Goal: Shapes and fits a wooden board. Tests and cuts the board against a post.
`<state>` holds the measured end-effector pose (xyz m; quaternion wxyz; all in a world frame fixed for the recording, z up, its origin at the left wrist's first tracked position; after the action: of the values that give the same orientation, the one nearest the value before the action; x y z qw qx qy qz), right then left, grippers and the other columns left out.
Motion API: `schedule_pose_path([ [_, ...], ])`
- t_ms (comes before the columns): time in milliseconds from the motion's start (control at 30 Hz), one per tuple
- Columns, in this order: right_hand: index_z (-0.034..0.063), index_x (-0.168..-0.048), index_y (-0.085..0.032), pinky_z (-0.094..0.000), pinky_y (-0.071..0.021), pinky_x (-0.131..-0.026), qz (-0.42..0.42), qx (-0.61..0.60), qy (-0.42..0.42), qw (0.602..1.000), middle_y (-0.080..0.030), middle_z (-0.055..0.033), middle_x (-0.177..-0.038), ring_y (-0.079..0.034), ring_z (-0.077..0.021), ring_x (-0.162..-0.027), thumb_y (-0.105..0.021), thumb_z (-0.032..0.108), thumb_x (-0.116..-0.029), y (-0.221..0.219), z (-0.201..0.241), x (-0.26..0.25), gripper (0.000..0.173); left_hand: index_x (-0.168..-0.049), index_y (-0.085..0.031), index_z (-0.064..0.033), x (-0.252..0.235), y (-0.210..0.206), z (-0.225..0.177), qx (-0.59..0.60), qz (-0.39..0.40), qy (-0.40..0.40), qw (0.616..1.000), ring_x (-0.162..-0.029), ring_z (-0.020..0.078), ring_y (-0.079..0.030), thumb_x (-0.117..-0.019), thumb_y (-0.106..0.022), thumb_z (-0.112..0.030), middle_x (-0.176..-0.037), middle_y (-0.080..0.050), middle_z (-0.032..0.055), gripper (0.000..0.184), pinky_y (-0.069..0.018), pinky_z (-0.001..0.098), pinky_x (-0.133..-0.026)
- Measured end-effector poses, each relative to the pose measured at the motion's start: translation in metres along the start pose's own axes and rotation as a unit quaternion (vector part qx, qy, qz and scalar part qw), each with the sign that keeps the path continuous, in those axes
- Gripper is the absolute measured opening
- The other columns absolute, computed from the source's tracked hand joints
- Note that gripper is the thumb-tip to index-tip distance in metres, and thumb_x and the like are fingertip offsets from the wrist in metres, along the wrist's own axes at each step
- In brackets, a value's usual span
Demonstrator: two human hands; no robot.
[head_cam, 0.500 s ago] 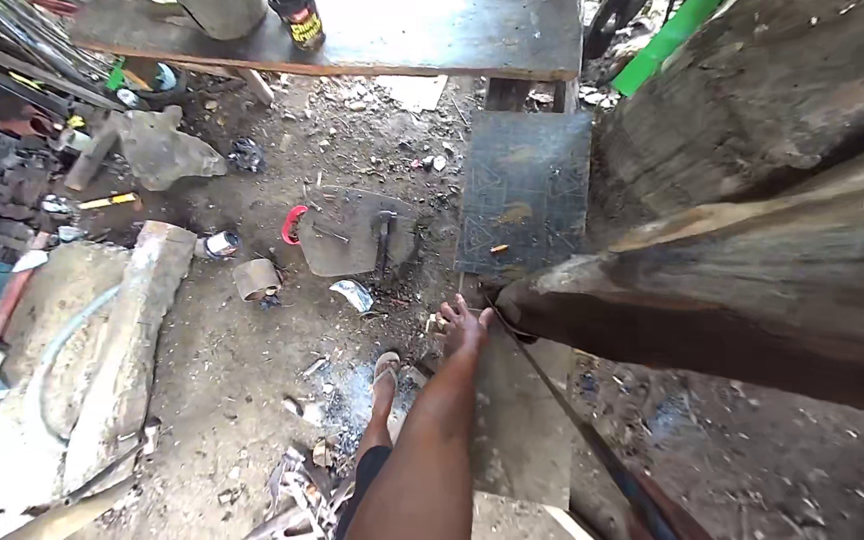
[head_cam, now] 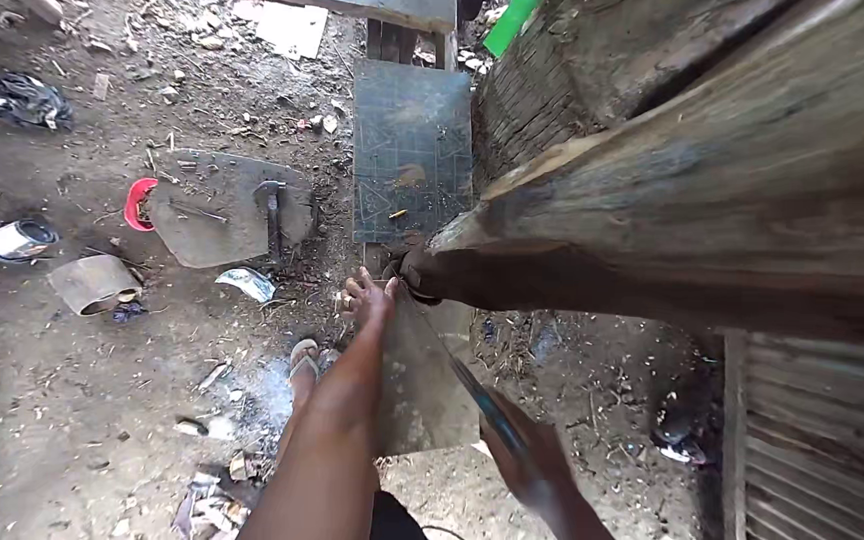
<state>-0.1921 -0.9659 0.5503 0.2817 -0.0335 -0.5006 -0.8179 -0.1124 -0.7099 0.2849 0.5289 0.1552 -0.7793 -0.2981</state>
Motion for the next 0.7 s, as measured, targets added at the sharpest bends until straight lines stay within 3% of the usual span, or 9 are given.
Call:
schedule_pose_path([
  [100, 0.0114, -0.143, -0.062, -0.0488, -0.0599, -0.065, 0.023, -0.01, -0.029, 0.999, -0.076, -0.0095, -0.088, -0.073, -0.0245, -0.071, -0.059, 0.03, -0.0953, -0.032, 0.001, -0.054, 0.052, -0.165, -0.021, -0.0283, -0.001, 0.004, -0.001, 0.003, -0.002, 0.001, 1.0, -0.15, 0.0505, -0.026, -0.0941, -0.051, -0.075, -0.17, -0.014, 0.0216, 0.09, -0.0313, 0.078, -0.106],
  [167, 0.0081, -0.143, -0.061, -0.0502, -0.0616, -0.07, 0.021, -0.001, -0.038, 0.999, -0.077, -0.012, -0.094, -0.075, -0.027, -0.077, -0.062, 0.028, -0.0965, -0.012, 0.003, -0.022, 0.051, -0.165, -0.021, -0.0265, 0.004, 0.001, 0.0, 0.005, 0.006, -0.009, 1.0, -0.149, 0.0513, -0.026, -0.0933, -0.051, -0.076, -0.17, -0.014, 0.0223, 0.092, -0.0309, 0.0785, -0.106],
  [267, -0.0015, -0.135, -0.065, -0.045, -0.0635, -0.077, -0.005, -0.009, -0.033, 0.999, -0.078, -0.0145, -0.104, -0.077, -0.0238, -0.085, -0.067, 0.02, -0.0949, 0.042, 0.012, 0.05, 0.046, -0.166, -0.02, -0.027, 0.002, 0.003, 0.001, 0.007, 0.007, -0.001, 1.0, -0.151, 0.0517, -0.023, -0.0927, -0.052, -0.076, -0.17, -0.012, 0.0231, 0.094, -0.0272, 0.0803, -0.108],
  [333, -0.0037, -0.134, -0.065, -0.0426, -0.0635, -0.078, -0.007, -0.018, -0.038, 0.999, -0.078, -0.0153, -0.105, -0.077, -0.022, -0.086, -0.067, 0.017, -0.0958, 0.058, 0.014, 0.059, 0.044, -0.166, -0.017, -0.0268, 0.002, -0.001, -0.002, 0.007, 0.007, -0.004, 1.0, -0.151, 0.0525, -0.022, -0.0926, -0.052, -0.076, -0.17, -0.01, 0.0238, 0.095, -0.0279, 0.0806, -0.107],
  [433, 0.0052, -0.137, -0.065, -0.0409, -0.0633, -0.076, -0.022, -0.016, -0.027, 0.999, -0.078, -0.0092, -0.104, -0.075, -0.0173, -0.085, -0.062, 0.027, -0.0969, 0.014, 0.001, -0.002, 0.046, -0.166, -0.018, -0.0268, 0.002, 0.001, 0.001, 0.009, 0.006, -0.002, 1.0, -0.152, 0.052, -0.021, -0.0933, -0.053, -0.074, -0.17, -0.011, 0.0236, 0.094, -0.0251, 0.0808, -0.109],
  [533, 0.0118, -0.143, -0.062, -0.048, -0.0605, -0.079, 0.034, -0.035, -0.068, 0.997, -0.077, -0.0107, -0.103, -0.075, -0.0236, -0.086, -0.06, 0.026, -0.0963, -0.027, 0.003, -0.073, 0.049, -0.166, -0.019, -0.0278, 0.0, 0.005, -0.001, 0.008, 0.003, -0.001, 1.0, -0.151, 0.0507, -0.023, -0.0937, -0.052, -0.074, -0.17, -0.013, 0.0223, 0.092, -0.0277, 0.0799, -0.107],
  [633, 0.0109, -0.146, -0.059, -0.0514, -0.061, -0.076, 0.04, -0.007, -0.074, 0.996, -0.077, -0.0129, -0.101, -0.075, -0.0273, -0.084, -0.062, 0.029, -0.0978, -0.01, 0.013, -0.038, 0.051, -0.166, -0.018, -0.0279, 0.003, 0.004, -0.001, 0.003, 0.012, -0.008, 1.0, -0.15, 0.0509, -0.025, -0.0938, -0.05, -0.076, -0.17, -0.012, 0.0224, 0.092, -0.0295, 0.0804, -0.106],
  [700, 0.0056, -0.139, -0.064, -0.0434, -0.0634, -0.079, -0.004, -0.013, -0.04, 0.999, -0.078, -0.0105, -0.107, -0.076, -0.0198, -0.087, -0.065, 0.026, -0.096, 0.027, 0.011, 0.015, 0.048, -0.166, -0.019, -0.0264, 0.002, 0.015, -0.003, 0.007, 0.018, -0.003, 1.0, -0.151, 0.0509, -0.023, -0.0943, -0.051, -0.074, -0.17, -0.011, 0.0229, 0.092, -0.0272, 0.0799, -0.108],
])
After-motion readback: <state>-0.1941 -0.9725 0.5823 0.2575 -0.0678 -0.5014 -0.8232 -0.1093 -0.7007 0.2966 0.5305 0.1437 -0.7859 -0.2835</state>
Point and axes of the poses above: each hand's wrist, its own x-axis away from the middle knuckle, its own y-axis out of the back of the hand, z = x × y, the point moved 2 cm from there along -x, towards the middle knuckle
